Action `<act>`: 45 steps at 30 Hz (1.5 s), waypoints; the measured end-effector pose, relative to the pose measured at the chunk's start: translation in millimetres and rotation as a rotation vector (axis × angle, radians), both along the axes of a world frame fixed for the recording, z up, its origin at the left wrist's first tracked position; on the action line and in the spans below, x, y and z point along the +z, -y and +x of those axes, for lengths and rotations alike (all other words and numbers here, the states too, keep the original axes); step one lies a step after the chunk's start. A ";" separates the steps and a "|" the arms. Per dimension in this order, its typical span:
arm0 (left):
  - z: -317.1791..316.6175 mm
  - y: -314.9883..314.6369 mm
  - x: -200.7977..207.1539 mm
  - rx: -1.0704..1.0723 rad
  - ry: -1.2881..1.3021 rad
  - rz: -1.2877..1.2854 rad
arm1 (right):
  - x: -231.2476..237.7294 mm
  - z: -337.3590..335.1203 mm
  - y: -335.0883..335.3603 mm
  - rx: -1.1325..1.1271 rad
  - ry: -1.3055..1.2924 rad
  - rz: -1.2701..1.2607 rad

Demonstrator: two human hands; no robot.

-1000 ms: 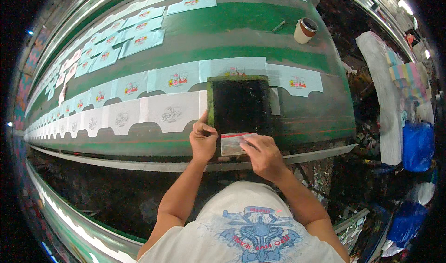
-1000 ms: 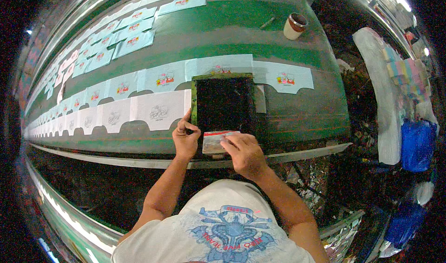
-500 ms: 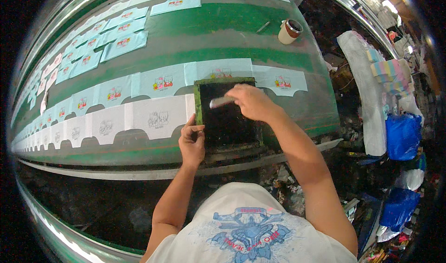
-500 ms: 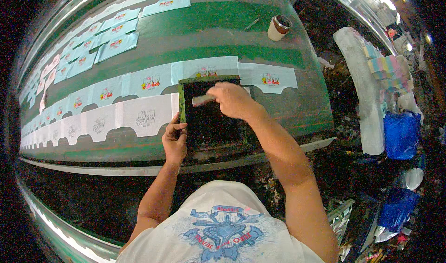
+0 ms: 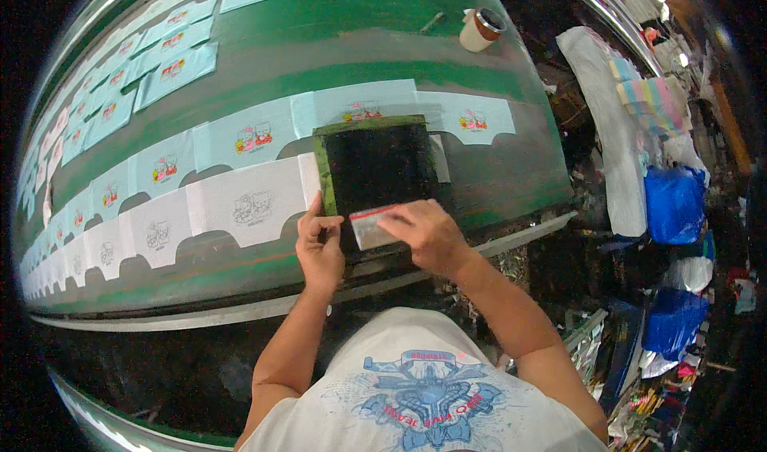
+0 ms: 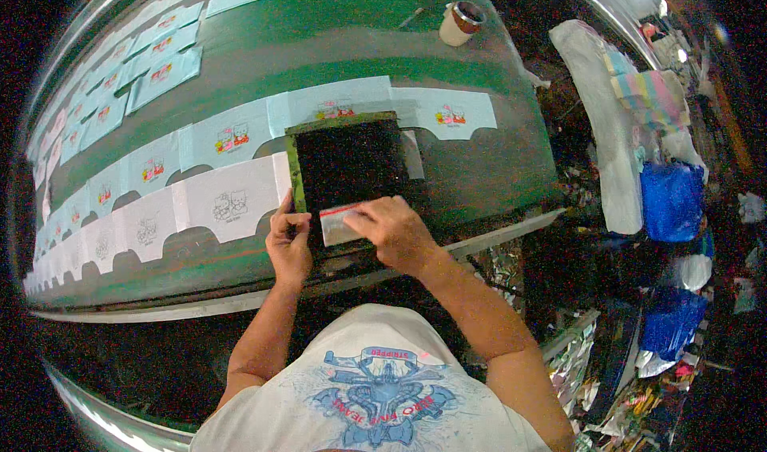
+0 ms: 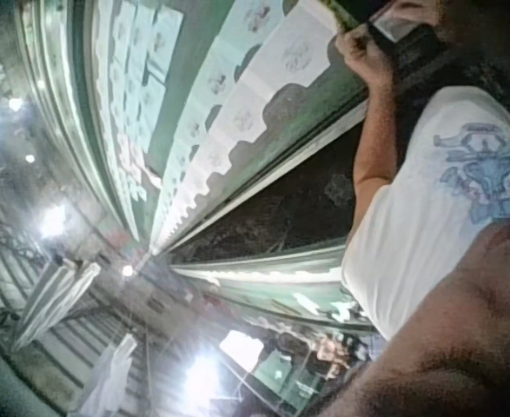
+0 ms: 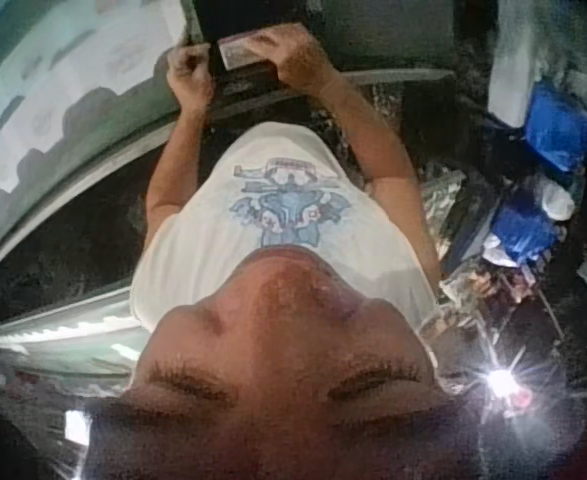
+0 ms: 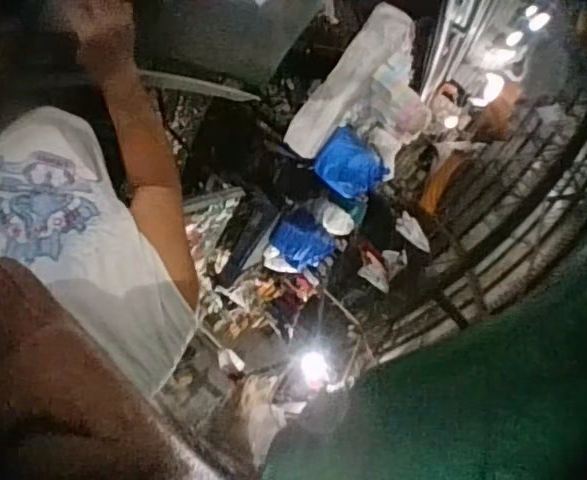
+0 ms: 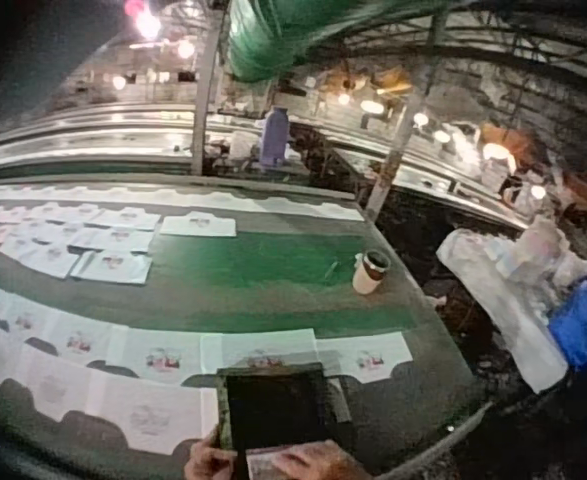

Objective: The person uses a squeegee to spread ink across a screen-printing frame and presses it onto sheets moving along a conveyor belt. The person repeatedly lifts the frame, wipes the screen, and repositions it to continue printing on successive sheets.

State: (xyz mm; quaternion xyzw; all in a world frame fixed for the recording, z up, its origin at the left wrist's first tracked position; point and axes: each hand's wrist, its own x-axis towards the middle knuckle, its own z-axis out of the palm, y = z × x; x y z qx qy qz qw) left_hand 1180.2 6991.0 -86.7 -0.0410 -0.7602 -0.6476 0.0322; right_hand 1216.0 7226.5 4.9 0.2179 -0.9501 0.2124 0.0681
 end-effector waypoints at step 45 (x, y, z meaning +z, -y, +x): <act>36.2 -625.4 37.8 -0.310 0.116 0.595 | 194.9 559.9 -621.2 -1.418 -0.768 0.251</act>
